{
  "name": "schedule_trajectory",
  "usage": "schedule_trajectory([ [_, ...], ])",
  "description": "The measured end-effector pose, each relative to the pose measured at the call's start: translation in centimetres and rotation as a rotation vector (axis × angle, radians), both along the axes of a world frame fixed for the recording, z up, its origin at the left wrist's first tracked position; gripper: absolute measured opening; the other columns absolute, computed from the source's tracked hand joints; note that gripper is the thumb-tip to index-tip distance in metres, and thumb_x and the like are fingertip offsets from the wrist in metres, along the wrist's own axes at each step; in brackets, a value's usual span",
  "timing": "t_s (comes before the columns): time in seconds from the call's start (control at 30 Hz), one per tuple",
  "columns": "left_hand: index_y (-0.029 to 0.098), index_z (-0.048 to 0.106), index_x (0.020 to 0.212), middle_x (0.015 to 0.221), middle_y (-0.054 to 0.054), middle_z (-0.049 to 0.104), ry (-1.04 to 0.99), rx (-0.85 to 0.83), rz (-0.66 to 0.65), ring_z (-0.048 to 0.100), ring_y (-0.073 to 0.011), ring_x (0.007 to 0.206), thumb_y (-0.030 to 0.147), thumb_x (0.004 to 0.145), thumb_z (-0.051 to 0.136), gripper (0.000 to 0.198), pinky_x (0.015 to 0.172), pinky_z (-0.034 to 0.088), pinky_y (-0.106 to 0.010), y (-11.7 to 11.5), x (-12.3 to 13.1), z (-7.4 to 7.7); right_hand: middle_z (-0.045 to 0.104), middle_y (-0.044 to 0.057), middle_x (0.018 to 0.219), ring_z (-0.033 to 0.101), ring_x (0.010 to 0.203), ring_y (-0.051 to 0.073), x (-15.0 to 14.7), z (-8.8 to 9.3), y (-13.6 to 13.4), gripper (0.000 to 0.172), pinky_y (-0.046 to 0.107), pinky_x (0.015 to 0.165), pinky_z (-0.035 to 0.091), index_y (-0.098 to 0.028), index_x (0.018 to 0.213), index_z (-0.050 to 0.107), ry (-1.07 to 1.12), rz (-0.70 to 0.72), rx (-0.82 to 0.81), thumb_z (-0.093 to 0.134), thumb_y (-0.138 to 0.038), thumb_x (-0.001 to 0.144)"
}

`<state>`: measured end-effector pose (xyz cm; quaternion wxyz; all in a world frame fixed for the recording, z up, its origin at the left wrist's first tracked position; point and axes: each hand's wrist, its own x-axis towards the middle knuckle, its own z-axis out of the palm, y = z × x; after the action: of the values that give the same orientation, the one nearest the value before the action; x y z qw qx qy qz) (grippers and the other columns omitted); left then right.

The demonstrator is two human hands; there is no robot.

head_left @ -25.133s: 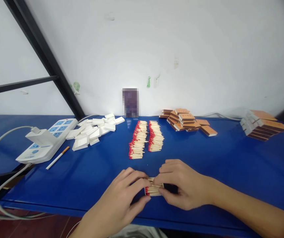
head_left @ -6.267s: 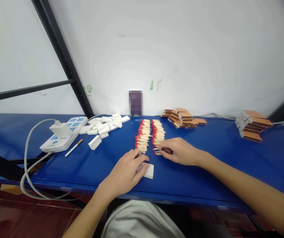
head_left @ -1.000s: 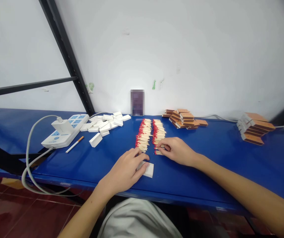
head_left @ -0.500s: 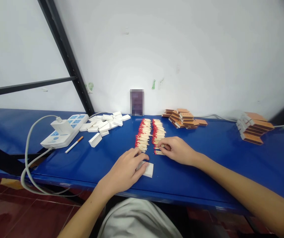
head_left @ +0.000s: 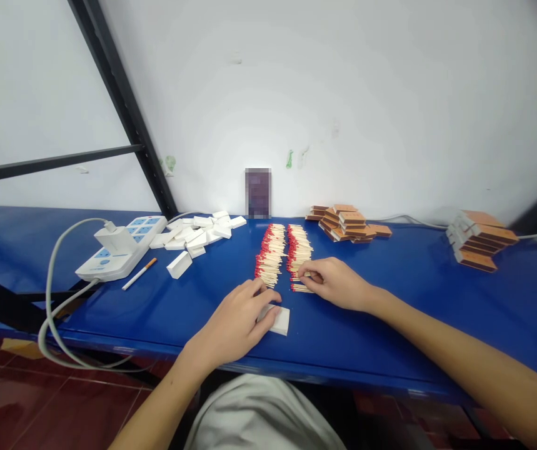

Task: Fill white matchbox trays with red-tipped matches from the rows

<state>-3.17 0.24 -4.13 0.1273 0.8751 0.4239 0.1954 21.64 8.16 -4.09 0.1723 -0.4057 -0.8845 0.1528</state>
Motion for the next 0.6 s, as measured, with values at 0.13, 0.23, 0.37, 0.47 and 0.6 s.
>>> schedule_trajectory([
  [0.13,0.024,0.06,0.115,0.11,-0.005,0.058,0.004,-0.004,0.004,0.055,-0.0231,0.101,0.03,0.105,0.042,0.022,0.09,0.045,-0.037,0.03,0.0,-0.01,0.056,-0.003,0.064,0.046,0.057,0.011,0.01,0.04,0.02,0.013,0.023,0.059,0.03,-0.02,0.086,0.066,-0.014,-0.005,-0.009,0.053,-0.018,0.089],
  [0.23,0.024,0.06,0.115,0.111,-0.005,0.058,0.007,-0.007,0.002,0.055,-0.0231,0.101,0.03,0.105,0.042,0.022,0.091,0.044,-0.037,0.04,-0.01,-0.08,0.056,-0.003,0.064,0.046,0.057,0.011,0.02,0.11,-0.05,0.013,0.023,0.059,0.029,-0.02,0.086,0.066,-0.021,-0.001,-0.015,0.053,-0.019,0.089],
  [0.37,0.024,0.06,0.116,0.111,-0.005,0.058,0.0,-0.004,-0.002,0.055,-0.0231,0.102,0.03,0.105,0.042,0.022,0.091,0.044,-0.037,0.03,0.0,-0.11,0.054,-0.004,0.062,0.045,0.056,0.011,0.01,0.15,-0.09,0.013,0.023,0.058,0.029,-0.02,0.086,0.066,-0.022,-0.006,-0.018,0.053,-0.019,0.088],
  [0.47,0.024,0.061,0.116,0.111,-0.005,0.058,-0.004,0.002,0.0,0.055,-0.0231,0.101,0.03,0.105,0.041,0.023,0.091,0.045,-0.037,0.03,0.01,-0.06,0.053,-0.004,0.061,0.044,0.055,0.01,0.02,0.18,-0.11,0.012,0.023,0.057,0.028,-0.02,0.083,0.065,-0.015,-0.014,-0.02,0.054,-0.019,0.087],
  [0.6,0.023,0.061,0.115,0.109,-0.006,0.058,-0.007,0.008,-0.001,0.055,-0.023,0.1,0.029,0.105,0.041,0.023,0.09,0.045,-0.036,0.02,0.02,0.02,0.051,-0.005,0.059,0.041,0.054,0.01,0.02,0.26,-0.21,0.013,0.023,0.056,0.027,-0.02,0.077,0.062,0.009,0.015,-0.016,0.053,-0.02,0.087],
])
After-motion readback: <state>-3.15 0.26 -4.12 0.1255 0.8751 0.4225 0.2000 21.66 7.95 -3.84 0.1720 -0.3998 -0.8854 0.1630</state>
